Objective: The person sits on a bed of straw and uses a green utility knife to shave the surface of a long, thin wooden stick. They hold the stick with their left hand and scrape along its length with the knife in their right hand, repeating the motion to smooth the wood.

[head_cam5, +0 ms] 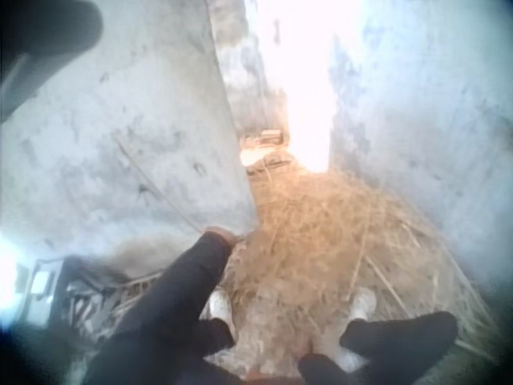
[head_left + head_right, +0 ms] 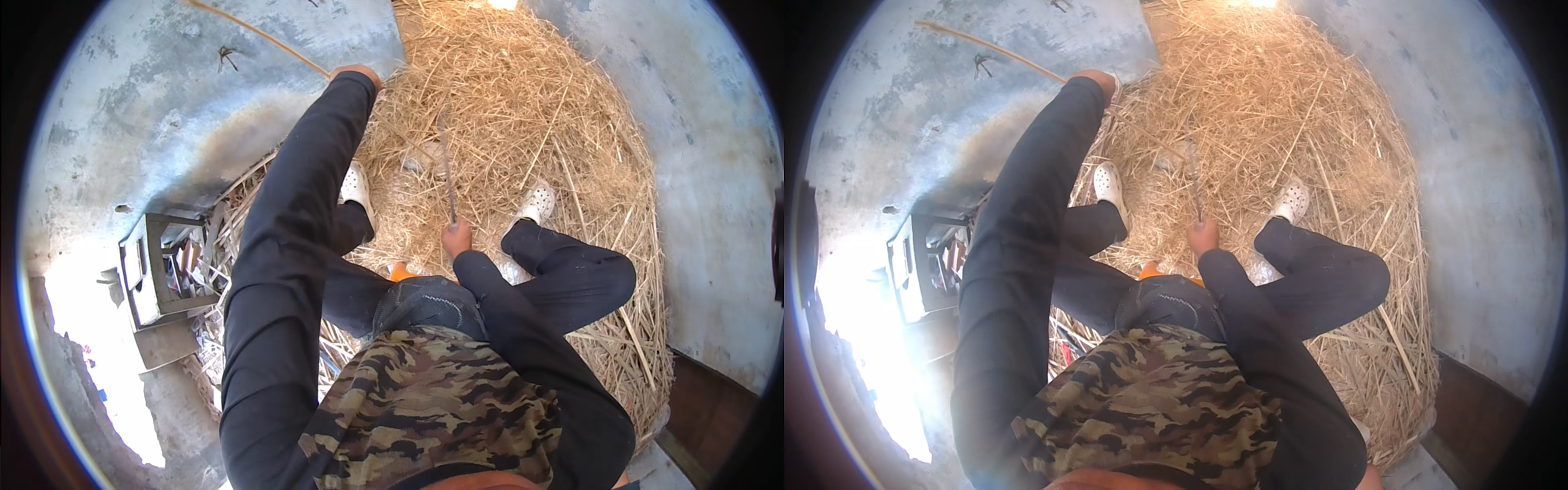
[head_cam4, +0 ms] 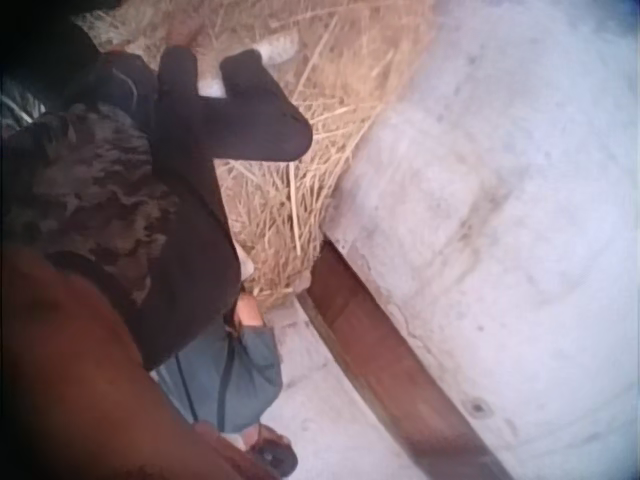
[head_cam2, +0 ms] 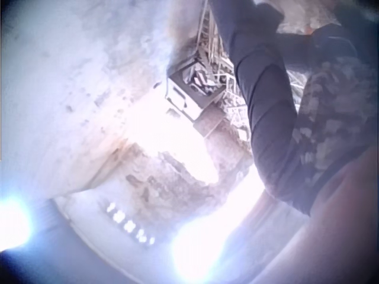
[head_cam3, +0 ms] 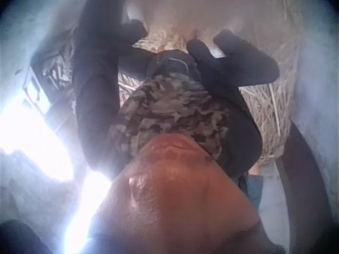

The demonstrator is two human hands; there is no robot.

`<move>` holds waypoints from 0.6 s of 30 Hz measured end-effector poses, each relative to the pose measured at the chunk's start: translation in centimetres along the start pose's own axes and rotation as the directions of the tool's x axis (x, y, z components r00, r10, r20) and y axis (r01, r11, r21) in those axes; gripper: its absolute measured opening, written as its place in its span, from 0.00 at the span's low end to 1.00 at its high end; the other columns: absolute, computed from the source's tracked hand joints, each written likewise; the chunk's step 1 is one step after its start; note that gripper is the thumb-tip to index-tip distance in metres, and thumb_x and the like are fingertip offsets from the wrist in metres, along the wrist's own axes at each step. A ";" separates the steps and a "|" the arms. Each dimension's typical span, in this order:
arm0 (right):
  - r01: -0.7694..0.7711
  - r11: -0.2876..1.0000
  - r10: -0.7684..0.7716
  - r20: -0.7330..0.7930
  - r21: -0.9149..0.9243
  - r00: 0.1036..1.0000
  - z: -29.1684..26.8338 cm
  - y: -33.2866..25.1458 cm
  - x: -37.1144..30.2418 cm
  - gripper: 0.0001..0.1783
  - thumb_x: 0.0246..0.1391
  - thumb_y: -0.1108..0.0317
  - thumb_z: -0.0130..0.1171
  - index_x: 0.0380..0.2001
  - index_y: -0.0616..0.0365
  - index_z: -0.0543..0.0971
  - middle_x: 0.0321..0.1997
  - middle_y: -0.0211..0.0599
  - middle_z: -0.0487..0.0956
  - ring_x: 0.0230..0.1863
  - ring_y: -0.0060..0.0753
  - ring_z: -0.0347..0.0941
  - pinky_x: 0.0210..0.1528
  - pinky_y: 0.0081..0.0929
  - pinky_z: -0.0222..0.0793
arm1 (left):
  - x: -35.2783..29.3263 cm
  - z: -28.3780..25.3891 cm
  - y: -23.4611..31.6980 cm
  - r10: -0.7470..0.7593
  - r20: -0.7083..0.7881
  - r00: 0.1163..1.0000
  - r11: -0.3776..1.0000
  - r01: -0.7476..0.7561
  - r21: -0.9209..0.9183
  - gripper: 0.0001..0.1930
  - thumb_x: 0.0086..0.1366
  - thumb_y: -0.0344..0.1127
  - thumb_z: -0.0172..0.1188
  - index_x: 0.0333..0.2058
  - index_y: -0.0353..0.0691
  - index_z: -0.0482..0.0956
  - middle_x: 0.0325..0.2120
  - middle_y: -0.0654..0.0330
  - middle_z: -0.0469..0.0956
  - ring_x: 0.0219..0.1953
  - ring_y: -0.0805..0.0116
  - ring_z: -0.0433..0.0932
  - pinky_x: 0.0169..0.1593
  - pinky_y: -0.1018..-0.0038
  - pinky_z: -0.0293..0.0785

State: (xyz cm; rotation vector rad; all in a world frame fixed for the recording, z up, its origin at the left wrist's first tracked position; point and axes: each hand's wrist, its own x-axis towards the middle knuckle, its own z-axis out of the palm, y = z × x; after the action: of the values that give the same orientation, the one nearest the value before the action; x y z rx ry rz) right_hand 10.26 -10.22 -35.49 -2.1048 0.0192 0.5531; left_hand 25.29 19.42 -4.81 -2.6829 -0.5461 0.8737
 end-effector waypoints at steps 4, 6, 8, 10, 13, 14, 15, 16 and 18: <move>-0.106 0.968 0.131 0.097 -0.228 0.987 0.0 3.8 1.0 0.16 0.42 0.66 0.62 0.34 0.64 0.77 0.31 0.54 0.80 0.33 0.51 0.79 0.36 0.40 0.71 | 1.1 0.2 -1.3 -0.015 -0.032 0.999 1.000 0.014 -0.021 0.16 0.59 0.38 0.55 0.46 0.46 0.81 0.48 0.58 0.79 0.51 0.57 0.78 0.50 0.57 0.73; -0.071 0.982 0.080 0.048 -0.174 0.996 0.2 4.4 1.8 0.15 0.41 0.66 0.62 0.34 0.64 0.77 0.30 0.53 0.80 0.33 0.50 0.79 0.35 0.39 0.71 | 0.3 1.1 -0.6 -0.042 -0.039 0.998 0.999 0.041 -0.035 0.16 0.59 0.37 0.55 0.46 0.47 0.81 0.48 0.58 0.79 0.51 0.57 0.77 0.50 0.58 0.73; 0.053 0.998 -0.054 -0.026 -0.043 0.998 -0.5 0.8 1.6 0.14 0.40 0.68 0.62 0.32 0.64 0.77 0.28 0.51 0.80 0.32 0.51 0.78 0.34 0.38 0.71 | -0.3 0.6 -1.3 -0.019 0.038 0.999 1.000 0.020 -0.023 0.16 0.58 0.38 0.57 0.45 0.46 0.82 0.47 0.57 0.79 0.52 0.57 0.77 0.50 0.59 0.72; 0.170 0.985 -0.165 -0.106 0.033 0.981 -1.2 -2.2 0.5 0.14 0.40 0.68 0.62 0.32 0.64 0.77 0.27 0.50 0.80 0.32 0.51 0.78 0.34 0.37 0.71 | -0.1 1.2 -1.7 -0.048 0.109 0.993 0.998 0.051 -0.026 0.17 0.57 0.38 0.58 0.45 0.46 0.82 0.47 0.56 0.79 0.52 0.57 0.77 0.50 0.58 0.72; 0.141 0.988 -0.139 0.034 -0.056 0.990 -1.4 0.3 0.2 0.17 0.42 0.66 0.62 0.36 0.63 0.77 0.32 0.52 0.80 0.36 0.53 0.78 0.38 0.38 0.71 | 0.0 1.6 -3.0 -0.027 0.138 0.990 0.998 0.036 -0.060 0.17 0.56 0.38 0.60 0.46 0.46 0.81 0.49 0.56 0.78 0.52 0.56 0.76 0.51 0.57 0.72; 0.024 0.983 -0.016 0.044 -0.184 0.999 -1.5 1.7 0.3 0.17 0.42 0.66 0.61 0.37 0.63 0.77 0.34 0.53 0.80 0.38 0.53 0.78 0.39 0.39 0.71 | 0.1 1.1 -3.0 -0.028 0.137 0.990 0.997 0.038 -0.074 0.17 0.56 0.38 0.60 0.45 0.45 0.81 0.48 0.56 0.78 0.52 0.56 0.76 0.51 0.57 0.71; -0.092 0.947 0.109 0.037 -0.308 0.993 -1.5 3.2 0.1 0.18 0.43 0.65 0.61 0.38 0.64 0.77 0.35 0.54 0.80 0.39 0.54 0.78 0.40 0.39 0.71 | -0.2 1.5 -2.7 -0.025 0.139 0.990 0.996 0.037 -0.080 0.17 0.56 0.38 0.60 0.45 0.45 0.81 0.48 0.56 0.78 0.52 0.56 0.77 0.51 0.56 0.71; -0.193 0.888 0.223 0.024 -0.419 0.975 -1.6 3.4 0.1 0.19 0.43 0.65 0.60 0.39 0.64 0.77 0.36 0.55 0.80 0.40 0.54 0.78 0.42 0.40 0.71 | -0.5 1.4 -2.8 -0.034 0.135 0.990 0.995 0.046 -0.087 0.17 0.56 0.38 0.60 0.45 0.45 0.81 0.48 0.56 0.78 0.51 0.56 0.77 0.51 0.56 0.71; -0.144 0.904 0.195 0.088 -0.403 0.977 -2.3 3.7 1.3 0.18 0.44 0.64 0.59 0.39 0.64 0.78 0.37 0.57 0.80 0.43 0.54 0.77 0.44 0.41 0.71 | -0.8 1.0 -2.5 -0.046 0.119 0.992 0.993 0.059 -0.104 0.17 0.56 0.38 0.60 0.45 0.45 0.82 0.48 0.56 0.78 0.51 0.56 0.77 0.51 0.56 0.71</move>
State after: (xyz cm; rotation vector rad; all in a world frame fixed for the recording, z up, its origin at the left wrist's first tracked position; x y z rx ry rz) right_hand 11.45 -13.92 -37.86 -2.4718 0.0209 0.8541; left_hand 23.39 21.41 -4.27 -2.7111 -0.7055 1.0192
